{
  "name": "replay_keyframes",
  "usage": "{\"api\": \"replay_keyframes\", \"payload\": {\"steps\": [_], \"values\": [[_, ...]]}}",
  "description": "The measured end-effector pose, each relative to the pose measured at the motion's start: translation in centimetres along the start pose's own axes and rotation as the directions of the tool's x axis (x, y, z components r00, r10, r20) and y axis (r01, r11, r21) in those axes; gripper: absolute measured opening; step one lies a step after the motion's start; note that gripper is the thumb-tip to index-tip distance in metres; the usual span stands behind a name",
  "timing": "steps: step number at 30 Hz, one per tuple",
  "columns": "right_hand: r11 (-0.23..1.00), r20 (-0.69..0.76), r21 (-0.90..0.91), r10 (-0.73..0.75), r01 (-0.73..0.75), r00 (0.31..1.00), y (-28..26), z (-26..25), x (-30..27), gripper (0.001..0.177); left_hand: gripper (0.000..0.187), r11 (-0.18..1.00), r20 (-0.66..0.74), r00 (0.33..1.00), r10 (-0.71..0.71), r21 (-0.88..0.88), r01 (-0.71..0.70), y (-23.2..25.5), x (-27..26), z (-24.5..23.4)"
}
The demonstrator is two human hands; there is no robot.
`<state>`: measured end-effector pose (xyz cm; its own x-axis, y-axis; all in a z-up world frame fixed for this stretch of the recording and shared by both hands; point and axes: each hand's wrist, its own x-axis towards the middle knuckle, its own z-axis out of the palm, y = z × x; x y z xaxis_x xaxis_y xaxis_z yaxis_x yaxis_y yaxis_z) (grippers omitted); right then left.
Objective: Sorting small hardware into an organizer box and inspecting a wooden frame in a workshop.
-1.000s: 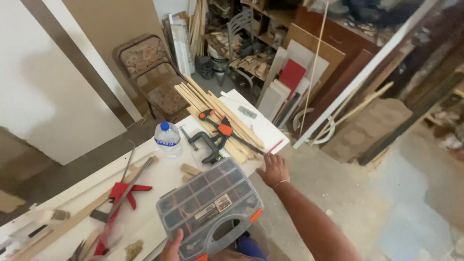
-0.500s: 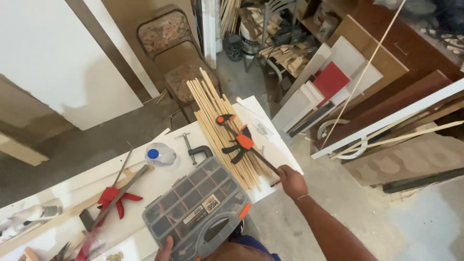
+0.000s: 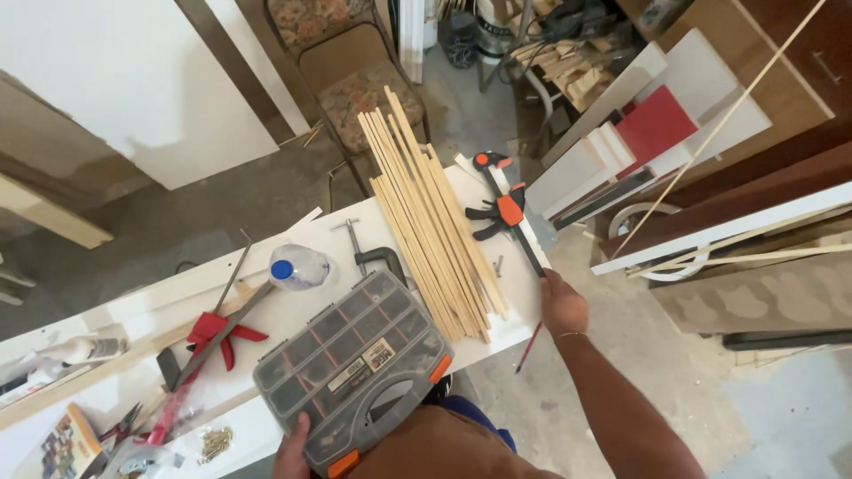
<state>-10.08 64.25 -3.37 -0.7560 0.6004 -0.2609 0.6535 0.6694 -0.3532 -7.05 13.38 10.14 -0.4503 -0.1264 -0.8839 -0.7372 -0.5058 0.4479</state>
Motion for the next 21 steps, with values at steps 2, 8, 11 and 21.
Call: {"api": "replay_keyframes", "payload": {"steps": [2, 8, 11, 21], "values": [[1.000, 0.075, -0.015, 0.013, -0.012, 0.997, -0.6, -0.7, -0.4, 0.048, 0.060, 0.995, -0.091, 0.996, -0.011, 0.096, 0.019, 0.5, -1.6, 1.6], [0.987, 0.003, 0.153, 0.054, -0.054, 0.999, 0.2, -0.2, 0.3, 0.042, 0.054, 1.000, -0.030, 0.999, -0.014, 0.022, 0.014, -0.3, -2.1, 4.1], [0.982, -0.151, 0.182, -0.029, 0.056, 0.988, 2.7, 1.2, 1.0, 0.040, 0.052, 0.996, 0.061, 0.996, 0.067, -0.069, -0.063, -1.2, -1.7, 4.9], [0.999, -0.124, 0.037, 0.008, -0.003, 0.992, 2.5, 0.7, 0.4, 0.044, 0.048, 0.998, 0.142, 0.988, 0.064, 0.008, -0.066, -0.9, 1.5, 8.9]]}}
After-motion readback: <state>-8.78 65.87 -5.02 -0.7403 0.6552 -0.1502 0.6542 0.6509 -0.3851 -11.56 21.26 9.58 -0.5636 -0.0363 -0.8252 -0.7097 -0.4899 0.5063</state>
